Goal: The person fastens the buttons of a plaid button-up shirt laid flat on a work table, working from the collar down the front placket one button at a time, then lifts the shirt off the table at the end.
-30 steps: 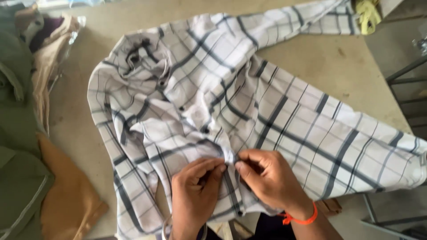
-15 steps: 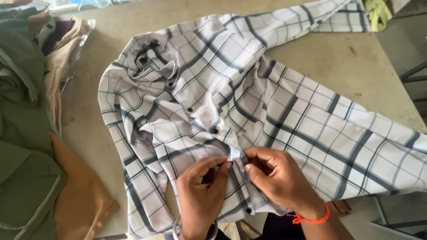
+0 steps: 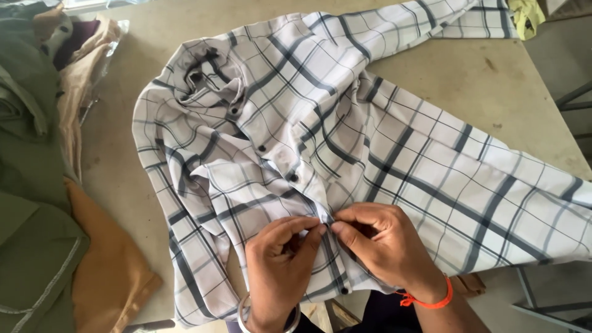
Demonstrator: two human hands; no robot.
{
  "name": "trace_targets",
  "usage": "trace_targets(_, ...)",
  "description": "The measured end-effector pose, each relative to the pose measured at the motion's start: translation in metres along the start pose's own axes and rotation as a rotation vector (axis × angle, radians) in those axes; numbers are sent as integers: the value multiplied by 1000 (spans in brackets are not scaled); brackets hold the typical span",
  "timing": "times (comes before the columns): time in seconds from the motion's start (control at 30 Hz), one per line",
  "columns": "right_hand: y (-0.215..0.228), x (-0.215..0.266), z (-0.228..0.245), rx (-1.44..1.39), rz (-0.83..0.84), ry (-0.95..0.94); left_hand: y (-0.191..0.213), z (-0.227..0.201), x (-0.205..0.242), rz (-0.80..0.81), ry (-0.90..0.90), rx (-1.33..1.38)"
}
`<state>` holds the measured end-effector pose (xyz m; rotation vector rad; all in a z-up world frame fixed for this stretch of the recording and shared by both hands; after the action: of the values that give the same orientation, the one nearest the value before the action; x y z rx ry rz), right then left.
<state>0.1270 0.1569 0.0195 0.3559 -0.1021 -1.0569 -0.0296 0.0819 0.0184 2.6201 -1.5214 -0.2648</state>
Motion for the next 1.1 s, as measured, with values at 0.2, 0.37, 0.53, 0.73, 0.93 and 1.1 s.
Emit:
trace_targets(0.2,-3,1,-7,-143,38,-101,0,-6,-2,14,-8,19)
trace_targets(0.37,-4,2,-9,-151,62,-132,-1,-3,0,5,0,-9)
trace_targets(0.53,-5,1,1,-123,56,-34,-1,4,3,8,-40,44)
trace_targets(0.73,-7,4,12,45,-11,126,1,10,3,41,34,83)
trace_targets(0.93,-2,7,22,169,-91,270,0,13,0,34,46,-36)
trace_targets(1.1,-5,4,20,117,-32,241,0,16,-1,37,91,-52)
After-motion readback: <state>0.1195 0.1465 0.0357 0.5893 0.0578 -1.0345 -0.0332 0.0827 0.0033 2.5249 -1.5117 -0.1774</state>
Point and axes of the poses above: each hand's wrist, its own x-axis away from the middle knuckle, its own y-axis out of the back of the hand, z = x × y, the point moved 7 cm from there along -x, towards the middle knuckle, and after that the axes turned 3 degrees about -z, right-handed, at the moved point
